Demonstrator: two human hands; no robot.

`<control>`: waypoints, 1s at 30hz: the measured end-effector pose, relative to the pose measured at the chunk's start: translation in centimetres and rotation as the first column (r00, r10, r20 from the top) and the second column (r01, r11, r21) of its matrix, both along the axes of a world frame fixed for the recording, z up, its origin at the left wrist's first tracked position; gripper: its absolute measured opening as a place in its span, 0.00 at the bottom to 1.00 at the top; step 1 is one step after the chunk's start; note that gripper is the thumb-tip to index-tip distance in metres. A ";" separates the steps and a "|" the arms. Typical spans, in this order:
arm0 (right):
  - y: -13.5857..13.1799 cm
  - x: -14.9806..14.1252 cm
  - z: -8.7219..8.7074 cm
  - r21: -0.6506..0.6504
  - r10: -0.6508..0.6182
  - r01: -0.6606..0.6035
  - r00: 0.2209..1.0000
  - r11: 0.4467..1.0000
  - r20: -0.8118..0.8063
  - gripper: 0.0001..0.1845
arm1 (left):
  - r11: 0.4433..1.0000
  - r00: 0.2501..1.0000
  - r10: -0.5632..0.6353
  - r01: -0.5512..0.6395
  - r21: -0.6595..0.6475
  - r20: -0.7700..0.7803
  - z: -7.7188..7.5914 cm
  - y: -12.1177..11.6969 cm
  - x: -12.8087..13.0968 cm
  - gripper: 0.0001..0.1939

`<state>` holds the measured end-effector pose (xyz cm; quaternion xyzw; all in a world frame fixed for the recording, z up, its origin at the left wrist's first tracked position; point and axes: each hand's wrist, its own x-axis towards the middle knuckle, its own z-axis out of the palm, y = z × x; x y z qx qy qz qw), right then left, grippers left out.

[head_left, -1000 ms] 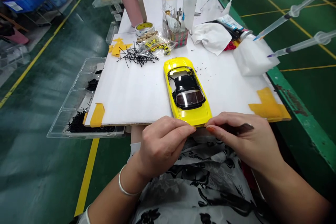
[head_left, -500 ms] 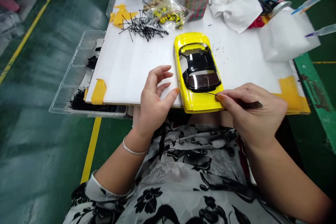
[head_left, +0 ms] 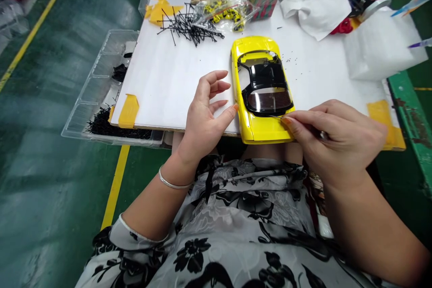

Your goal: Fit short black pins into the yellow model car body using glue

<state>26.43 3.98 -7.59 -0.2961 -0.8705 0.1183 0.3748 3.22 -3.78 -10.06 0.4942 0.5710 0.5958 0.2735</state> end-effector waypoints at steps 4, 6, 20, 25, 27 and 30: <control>0.1 0.0 0.3 0.025 -0.002 0.001 0.999 1.000 0.040 0.05 | 1.000 1.000 0.001 -0.001 0.010 -0.021 -0.2 0.1 -0.1 0.28; 0.2 -0.1 0.3 0.026 -0.001 0.000 0.999 1.000 0.048 0.04 | 1.000 1.000 -0.009 0.010 0.012 -0.023 -0.2 0.1 -0.2 0.28; 0.6 0.0 0.3 0.045 0.022 -0.023 0.999 0.999 0.026 0.07 | 0.999 0.999 -0.020 0.021 -0.045 0.025 0.5 0.1 -0.2 0.29; 0.7 -0.1 0.3 0.046 0.039 -0.039 0.999 0.998 0.000 0.07 | 0.999 1.000 -0.018 0.019 -0.032 0.024 0.4 0.1 -0.2 0.28; 0.6 -0.1 0.4 0.036 0.032 -0.032 0.999 0.999 -0.003 0.07 | 0.999 1.000 -0.016 0.017 -0.033 0.020 0.3 0.1 -0.1 0.29; 0.5 -0.1 0.4 0.021 0.023 -0.023 1.000 1.000 0.001 0.08 | 0.999 1.000 -0.008 0.008 -0.039 0.001 0.3 0.0 -0.1 0.29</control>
